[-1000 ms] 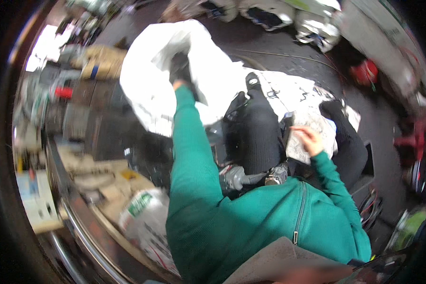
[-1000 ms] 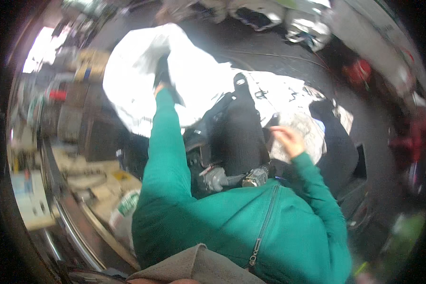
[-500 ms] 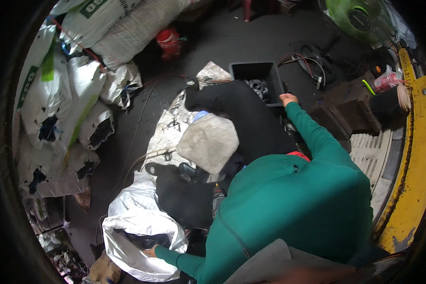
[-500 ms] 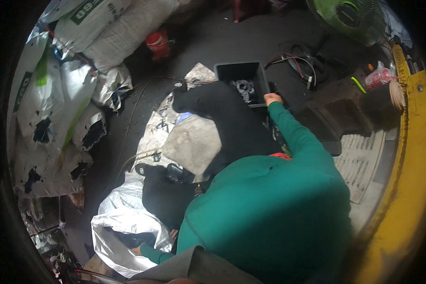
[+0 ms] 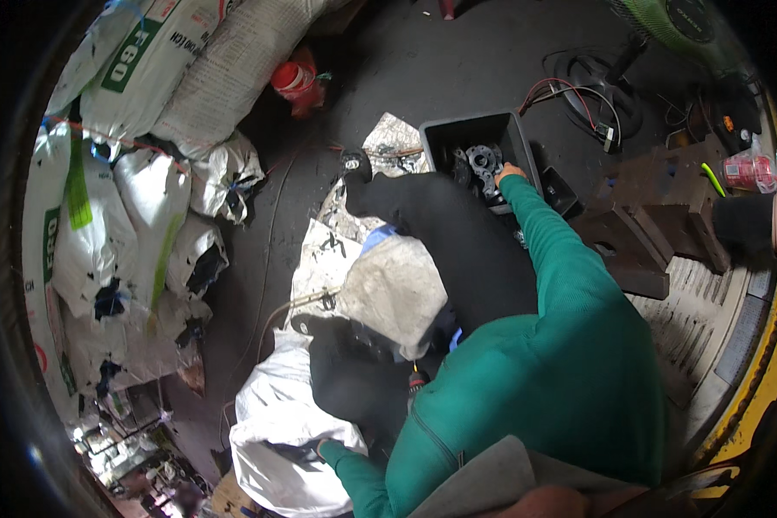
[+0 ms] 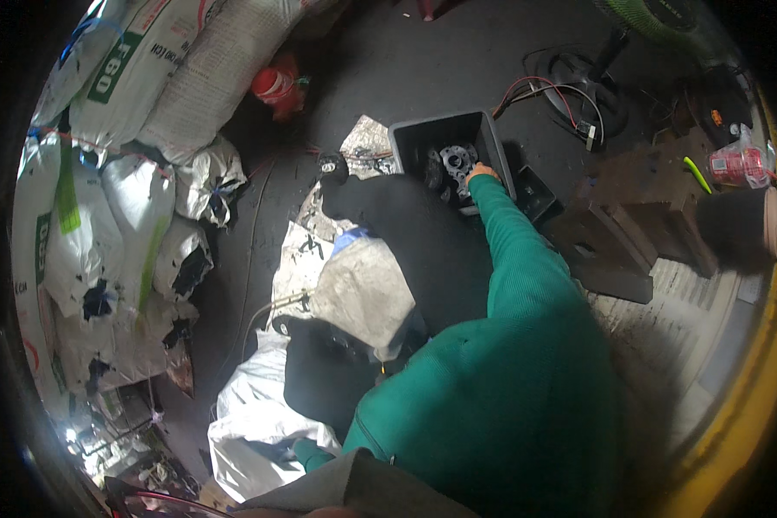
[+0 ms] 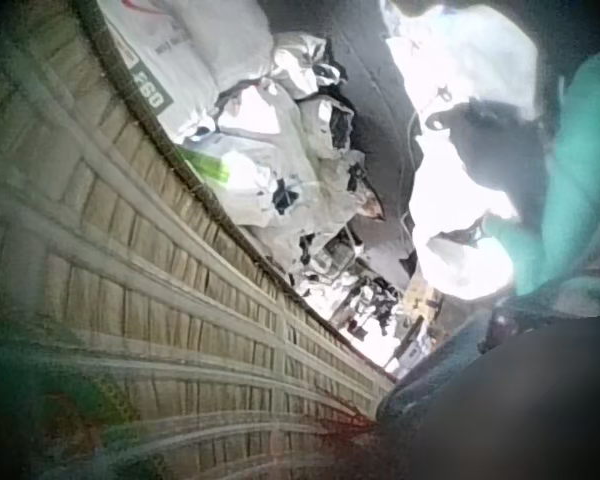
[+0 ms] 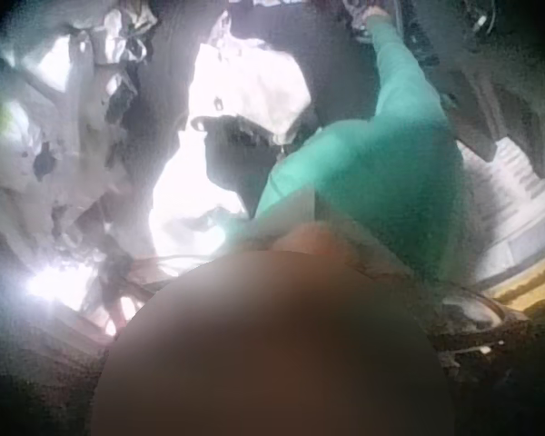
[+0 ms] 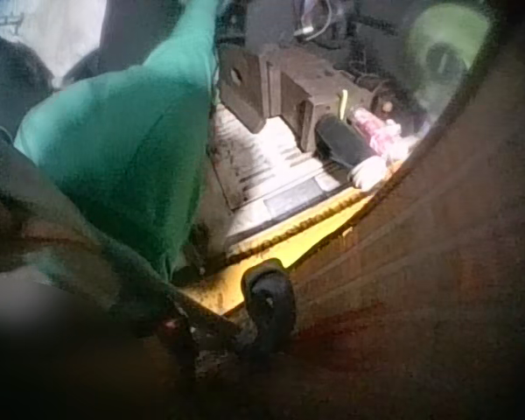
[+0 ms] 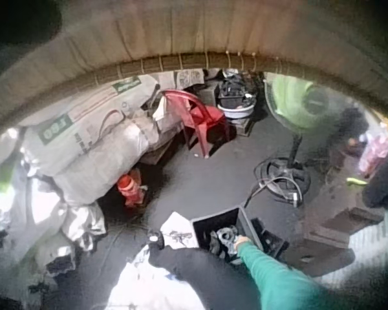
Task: The person sits on the floor and uses a cordless drill to fasten screws into a black plastic housing. They repeatedly pick up screws, align them in the housing, and drive them in with the drill. The person places the housing into a black bin after each fastening cycle.
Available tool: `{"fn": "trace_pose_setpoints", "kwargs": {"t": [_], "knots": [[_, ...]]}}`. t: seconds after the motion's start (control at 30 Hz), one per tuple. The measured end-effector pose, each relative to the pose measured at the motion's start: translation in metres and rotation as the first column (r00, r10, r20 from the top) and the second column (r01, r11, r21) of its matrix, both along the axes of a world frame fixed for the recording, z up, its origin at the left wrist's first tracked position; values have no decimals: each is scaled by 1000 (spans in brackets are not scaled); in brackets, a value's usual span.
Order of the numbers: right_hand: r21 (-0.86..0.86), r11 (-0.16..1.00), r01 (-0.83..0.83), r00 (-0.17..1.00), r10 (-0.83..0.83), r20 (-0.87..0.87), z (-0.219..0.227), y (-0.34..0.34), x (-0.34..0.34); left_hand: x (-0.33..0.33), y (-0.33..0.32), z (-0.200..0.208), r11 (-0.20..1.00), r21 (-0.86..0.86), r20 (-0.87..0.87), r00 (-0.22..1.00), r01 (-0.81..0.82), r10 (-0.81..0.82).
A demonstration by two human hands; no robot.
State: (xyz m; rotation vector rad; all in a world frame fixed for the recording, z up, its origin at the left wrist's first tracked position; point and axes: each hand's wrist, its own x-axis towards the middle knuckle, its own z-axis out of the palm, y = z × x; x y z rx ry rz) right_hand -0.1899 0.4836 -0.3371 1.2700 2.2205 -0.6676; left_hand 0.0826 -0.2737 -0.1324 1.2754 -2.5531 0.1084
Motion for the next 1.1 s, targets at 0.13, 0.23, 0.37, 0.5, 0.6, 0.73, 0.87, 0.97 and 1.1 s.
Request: {"fn": "trace_pose_setpoints", "kwargs": {"t": [0.13, 0.23, 0.37, 0.5, 0.6, 0.73, 0.87, 0.97, 1.1], "knots": [[25, 999, 45, 997, -46, 59, -23, 9, -9, -6, 17, -11, 999, 18, 63, 997, 47, -48], [28, 999, 43, 997, -44, 57, -37, 12, -12, -2, 14, -11, 998, 16, 83, 994, 66, -67], [167, 986, -27, 997, 15, 74, -38, 10, -15, 12, -2, 7, 999, -4, 61, 997, 48, -48], [232, 957, -174, 983, 181, -6, 6, 19, -20, 19, -26, 73, 996, -33, -97, 991, 88, -91], [256, 933, -254, 874, 335, -353, 69, 28, -28, 0, -13, 146, 972, -40, -280, 932, 231, -232], [-291, 956, -29, 658, -201, -725, 162, -1, -38, -83, 96, 201, 741, 43, -384, 696, 670, -607], [-714, 599, -363, 582, -453, -676, 233, -75, -11, -174, 261, 120, 521, 244, 111, 510, 818, -853], [-803, 428, -414, 694, -423, -583, 253, -131, 16, -188, 346, 17, 488, 263, 353, 388, 832, -851], [-865, 270, -423, 841, -240, -486, 228, -191, 33, -164, 389, -66, 537, 579, 417, 343, 613, -842]]}}
